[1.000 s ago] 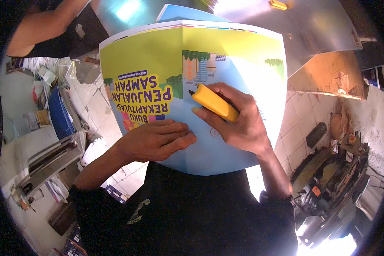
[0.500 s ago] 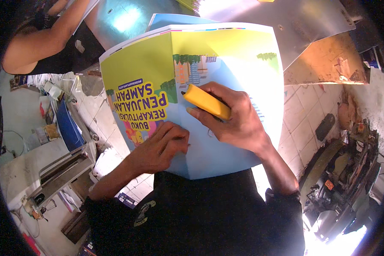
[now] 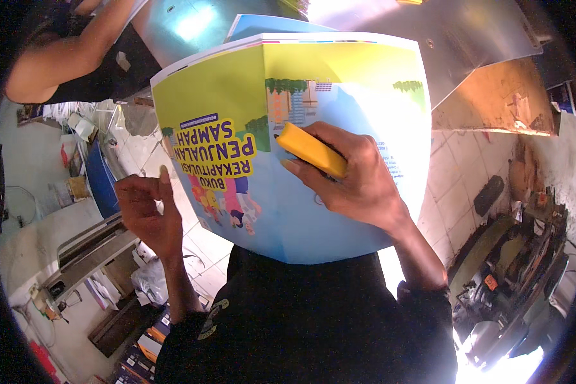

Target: The person operates a hand stapler, aligns printed booklet sheets inside covers, and staples the booklets along their spines. They then place the finished booklets onto a stack on the work table.

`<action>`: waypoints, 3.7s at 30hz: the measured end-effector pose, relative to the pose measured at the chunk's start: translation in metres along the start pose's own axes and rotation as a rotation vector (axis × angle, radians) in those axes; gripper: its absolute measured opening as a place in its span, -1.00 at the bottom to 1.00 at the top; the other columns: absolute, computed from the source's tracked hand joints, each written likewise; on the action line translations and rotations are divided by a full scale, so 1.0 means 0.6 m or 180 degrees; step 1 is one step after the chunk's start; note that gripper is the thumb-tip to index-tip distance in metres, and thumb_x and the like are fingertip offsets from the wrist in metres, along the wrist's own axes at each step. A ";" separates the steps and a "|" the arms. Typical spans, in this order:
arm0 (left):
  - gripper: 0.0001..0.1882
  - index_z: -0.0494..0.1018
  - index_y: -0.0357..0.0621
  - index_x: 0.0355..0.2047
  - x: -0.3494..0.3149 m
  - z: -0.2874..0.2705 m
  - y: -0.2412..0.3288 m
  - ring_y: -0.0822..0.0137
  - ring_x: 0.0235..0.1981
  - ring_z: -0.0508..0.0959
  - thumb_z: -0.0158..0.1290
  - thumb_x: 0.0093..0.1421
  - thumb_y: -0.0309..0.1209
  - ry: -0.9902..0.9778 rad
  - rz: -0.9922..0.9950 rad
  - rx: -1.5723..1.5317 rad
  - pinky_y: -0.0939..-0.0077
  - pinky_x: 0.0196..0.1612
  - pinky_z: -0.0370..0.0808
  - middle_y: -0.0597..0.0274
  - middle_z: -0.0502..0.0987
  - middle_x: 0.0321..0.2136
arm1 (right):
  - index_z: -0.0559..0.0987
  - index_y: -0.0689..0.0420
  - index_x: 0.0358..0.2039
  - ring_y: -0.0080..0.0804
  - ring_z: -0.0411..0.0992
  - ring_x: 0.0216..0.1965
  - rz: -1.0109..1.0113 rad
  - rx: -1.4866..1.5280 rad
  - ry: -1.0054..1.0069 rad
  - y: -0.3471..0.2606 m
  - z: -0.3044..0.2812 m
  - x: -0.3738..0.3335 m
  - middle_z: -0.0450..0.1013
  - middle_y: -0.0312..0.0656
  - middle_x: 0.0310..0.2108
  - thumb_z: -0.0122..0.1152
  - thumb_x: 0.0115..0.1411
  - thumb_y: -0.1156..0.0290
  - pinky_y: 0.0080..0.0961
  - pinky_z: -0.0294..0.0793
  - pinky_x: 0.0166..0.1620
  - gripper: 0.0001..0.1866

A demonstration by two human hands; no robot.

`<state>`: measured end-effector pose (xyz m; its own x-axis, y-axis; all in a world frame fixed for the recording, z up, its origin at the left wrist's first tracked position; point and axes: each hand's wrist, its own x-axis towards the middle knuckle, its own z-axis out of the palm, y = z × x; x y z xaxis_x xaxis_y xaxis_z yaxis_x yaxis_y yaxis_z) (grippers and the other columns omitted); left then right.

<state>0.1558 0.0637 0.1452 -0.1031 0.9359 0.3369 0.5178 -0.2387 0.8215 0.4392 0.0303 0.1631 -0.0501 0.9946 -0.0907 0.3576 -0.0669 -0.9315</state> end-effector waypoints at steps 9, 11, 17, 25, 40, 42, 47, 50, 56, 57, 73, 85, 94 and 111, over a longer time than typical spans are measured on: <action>-0.40 0.33 -0.20 0.19 0.093 0.085 0.043 -0.07 0.22 0.42 0.27 0.15 -0.45 -0.1471 0.1346 0.0406 0.11 0.29 0.27 -0.15 0.37 0.22 | 0.62 0.27 -0.12 -0.53 0.52 -0.37 0.0137 -0.0235 0.0258 -0.024 -0.036 0.008 0.59 -0.18 -0.37 0.44 0.18 0.42 -0.57 0.52 -0.25 -0.70; -0.35 0.31 -0.20 0.22 0.134 0.124 0.057 -0.11 0.20 0.42 0.29 0.16 -0.38 -0.1558 0.1796 0.0332 0.11 0.30 0.25 -0.16 0.39 0.20 | 0.61 0.29 -0.09 -0.45 0.52 -0.34 -0.0114 -0.0345 0.0791 -0.013 -0.063 0.020 0.59 -0.13 -0.35 0.40 0.22 0.40 -0.51 0.51 -0.21 -0.69; -0.24 0.26 -0.25 0.26 0.198 0.199 0.041 -0.16 0.15 0.41 0.29 0.16 -0.17 -0.1990 0.1772 0.0577 0.01 0.24 0.23 -0.19 0.43 0.13 | 0.59 0.28 -0.06 0.06 0.58 -0.24 -0.0273 -0.1532 0.2059 0.076 -0.215 0.072 0.58 0.18 -0.27 0.25 0.30 0.29 -0.15 0.54 -0.13 -0.67; -0.68 0.39 -0.22 -0.39 0.241 0.161 0.110 0.61 -0.43 0.34 0.30 0.19 -0.29 -0.2420 0.0610 -0.0582 0.63 -0.35 0.32 0.41 0.39 -0.55 | 0.51 0.17 0.08 0.05 0.31 0.10 -0.0087 -0.3339 0.2764 0.145 -0.246 0.085 0.41 0.09 0.00 0.22 0.26 0.18 0.11 0.31 0.13 -0.55; -0.79 0.46 -0.20 -0.36 0.222 -0.001 0.203 0.31 -0.48 0.52 0.28 0.11 -0.43 0.0126 0.0079 -0.1977 0.31 -0.34 0.56 0.20 0.46 -0.49 | 0.46 0.16 -0.73 -0.49 0.28 -0.72 -0.5069 -0.0199 0.4787 -0.307 -0.072 -0.072 0.29 -0.29 -0.69 0.37 0.09 0.53 -0.59 0.29 -0.58 -0.68; -0.79 0.46 -0.20 -0.36 0.206 0.001 0.201 0.31 -0.47 0.53 0.28 0.11 -0.42 -0.0115 0.0386 -0.1835 0.31 -0.34 0.56 0.20 0.47 -0.48 | 0.43 0.19 -0.76 -0.49 0.25 -0.73 -0.5175 -0.0337 0.3917 -0.299 -0.078 -0.095 0.23 -0.31 -0.73 0.36 0.10 0.53 -0.56 0.24 -0.61 -0.65; -0.79 0.46 -0.19 -0.34 0.165 0.037 0.198 0.30 -0.46 0.53 0.27 0.13 -0.40 -0.0961 0.1046 -0.1550 0.31 -0.33 0.56 0.20 0.48 -0.47 | 0.35 0.16 -0.81 -0.48 0.20 -0.76 -0.5011 -0.0503 0.3350 -0.292 -0.070 -0.124 0.14 -0.35 -0.77 0.35 0.10 0.51 -0.53 0.24 -0.60 -0.57; -0.79 0.46 -0.18 -0.33 0.149 0.072 0.196 0.30 -0.45 0.54 0.26 0.13 -0.39 -0.1468 0.1382 -0.1462 0.31 -0.33 0.56 0.20 0.48 -0.46 | 0.30 0.12 -0.83 -0.46 0.24 -0.75 -0.4835 -0.0340 0.4410 -0.312 -0.024 -0.103 0.16 -0.37 -0.78 0.36 0.08 0.50 -0.51 0.30 -0.55 -0.54; -0.78 0.45 -0.17 -0.31 0.127 0.136 0.202 0.29 -0.43 0.54 0.25 0.14 -0.37 -0.2223 0.1993 -0.1466 0.31 -0.32 0.55 0.20 0.49 -0.44 | 0.26 0.06 -0.85 -0.45 0.29 -0.74 -0.4342 -0.1023 0.5180 -0.305 0.004 -0.133 0.19 -0.38 -0.78 0.34 0.15 0.43 -0.48 0.38 -0.45 -0.47; -0.78 0.45 -0.16 -0.31 0.124 0.159 0.208 0.29 -0.42 0.54 0.25 0.15 -0.37 -0.2309 0.2109 -0.1500 0.31 -0.32 0.55 0.20 0.49 -0.44 | 0.25 0.05 -0.85 -0.46 0.28 -0.75 -0.4374 -0.1239 0.5226 -0.296 -0.010 -0.137 0.19 -0.38 -0.78 0.33 0.17 0.43 -0.48 0.38 -0.45 -0.46; -0.77 0.44 -0.13 -0.26 0.072 0.230 0.268 0.28 -0.37 0.56 0.22 0.18 -0.31 -0.2654 0.3145 -0.1827 0.30 -0.30 0.55 0.19 0.51 -0.40 | 0.54 0.45 -0.15 0.13 0.56 -0.40 -0.1667 -0.2423 0.2436 -0.219 -0.037 -0.191 0.51 0.02 -0.50 0.39 -0.15 0.30 -0.13 0.49 -0.35 -0.42; -0.76 0.44 -0.10 -0.22 0.074 0.150 0.281 0.26 -0.33 0.58 0.19 0.21 -0.27 -0.1513 0.4075 -0.1979 0.30 -0.28 0.54 0.19 0.53 -0.37 | 0.10 0.48 0.32 0.19 0.55 -0.30 -0.2314 -0.1717 0.1772 -0.275 0.038 -0.042 0.52 0.21 -0.33 0.31 0.03 0.29 -0.05 0.54 -0.27 -0.06; -0.74 0.43 -0.08 -0.19 0.072 0.005 0.249 0.26 -0.30 0.59 0.17 0.22 -0.24 0.0668 0.6394 -0.2602 0.30 -0.27 0.54 0.19 0.55 -0.34 | 0.52 0.34 -0.17 0.04 0.45 -0.40 -0.2731 0.0031 0.2680 -0.207 0.040 0.038 0.44 0.18 -0.45 0.09 0.16 0.54 -0.17 0.42 -0.26 -0.77; -0.40 0.17 -0.33 0.31 0.098 0.134 0.238 0.29 0.21 0.42 0.11 0.36 -0.40 -0.0836 -0.0202 -0.5197 0.33 0.23 0.40 0.07 0.37 0.22 | 0.33 0.32 0.26 -0.35 0.46 0.07 -0.1517 0.1784 0.2295 -0.113 0.066 -0.069 0.51 -0.01 0.06 0.36 0.25 0.38 -0.36 0.43 0.15 -0.35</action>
<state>0.2918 0.1055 0.2452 0.1372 0.9291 0.3435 -0.8800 -0.0448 0.4728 0.3801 -0.0095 0.2164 0.5647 0.7262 0.3921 -0.0486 0.5035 -0.8626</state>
